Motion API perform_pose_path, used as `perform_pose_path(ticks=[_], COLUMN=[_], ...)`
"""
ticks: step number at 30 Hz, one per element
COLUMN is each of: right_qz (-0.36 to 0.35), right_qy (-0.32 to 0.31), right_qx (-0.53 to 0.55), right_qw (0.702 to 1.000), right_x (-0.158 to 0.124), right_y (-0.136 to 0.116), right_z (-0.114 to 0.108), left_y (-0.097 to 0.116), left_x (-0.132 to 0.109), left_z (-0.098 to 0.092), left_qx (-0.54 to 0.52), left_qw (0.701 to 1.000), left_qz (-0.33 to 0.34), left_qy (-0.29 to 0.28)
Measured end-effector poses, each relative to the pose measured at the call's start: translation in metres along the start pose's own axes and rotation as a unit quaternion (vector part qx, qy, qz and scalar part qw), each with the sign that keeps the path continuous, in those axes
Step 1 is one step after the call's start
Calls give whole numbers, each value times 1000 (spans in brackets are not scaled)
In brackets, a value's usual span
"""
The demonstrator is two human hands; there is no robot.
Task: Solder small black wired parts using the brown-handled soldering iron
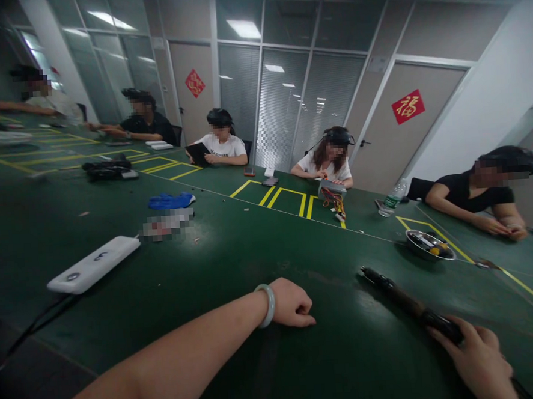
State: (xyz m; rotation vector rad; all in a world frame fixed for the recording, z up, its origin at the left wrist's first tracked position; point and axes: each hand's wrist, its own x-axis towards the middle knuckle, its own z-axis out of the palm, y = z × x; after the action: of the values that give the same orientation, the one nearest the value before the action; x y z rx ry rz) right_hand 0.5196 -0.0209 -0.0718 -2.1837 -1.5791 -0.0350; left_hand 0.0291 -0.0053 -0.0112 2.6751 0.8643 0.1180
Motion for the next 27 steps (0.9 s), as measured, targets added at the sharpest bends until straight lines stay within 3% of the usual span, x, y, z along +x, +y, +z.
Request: perform_pose_path(ticks=[5, 10, 14, 16, 19, 22, 25, 27], right_qz=[-34, -80, -161, -204, -254, -259, -193, -155], right_qy=[-29, -21, -70, -101, -116, -52, 16, 19], right_qx=[-28, 23, 81, 109, 147, 142, 71, 15], right_qw=[999, 996, 981, 968, 949, 954, 978, 988], right_x=[-4, -28, -43, -44, -44, -52, -72, -87], right_y=[-140, -287, -364, -381, -383, -362, -329, -308], right_z=[29, 68, 92, 98, 97, 87, 74, 67], left_y=[0, -6, -11, -13, -14, -14, -14, -14], left_x=[0, 1, 0, -1, -4, -5, -5, -4], left_z=[-1, 2, 5, 6, 5, 4, 5, 6], left_qx=[1, 0, -5, -3, -9, -15, -12, -13], left_qw=[1000, 1000, 999, 999, 997, 997, 998, 997], left_qz=[0, 11, 0, 4, 21, 31, 28, 30], left_qy=[5, 29, 34, 49, 72, 65, 62, 69])
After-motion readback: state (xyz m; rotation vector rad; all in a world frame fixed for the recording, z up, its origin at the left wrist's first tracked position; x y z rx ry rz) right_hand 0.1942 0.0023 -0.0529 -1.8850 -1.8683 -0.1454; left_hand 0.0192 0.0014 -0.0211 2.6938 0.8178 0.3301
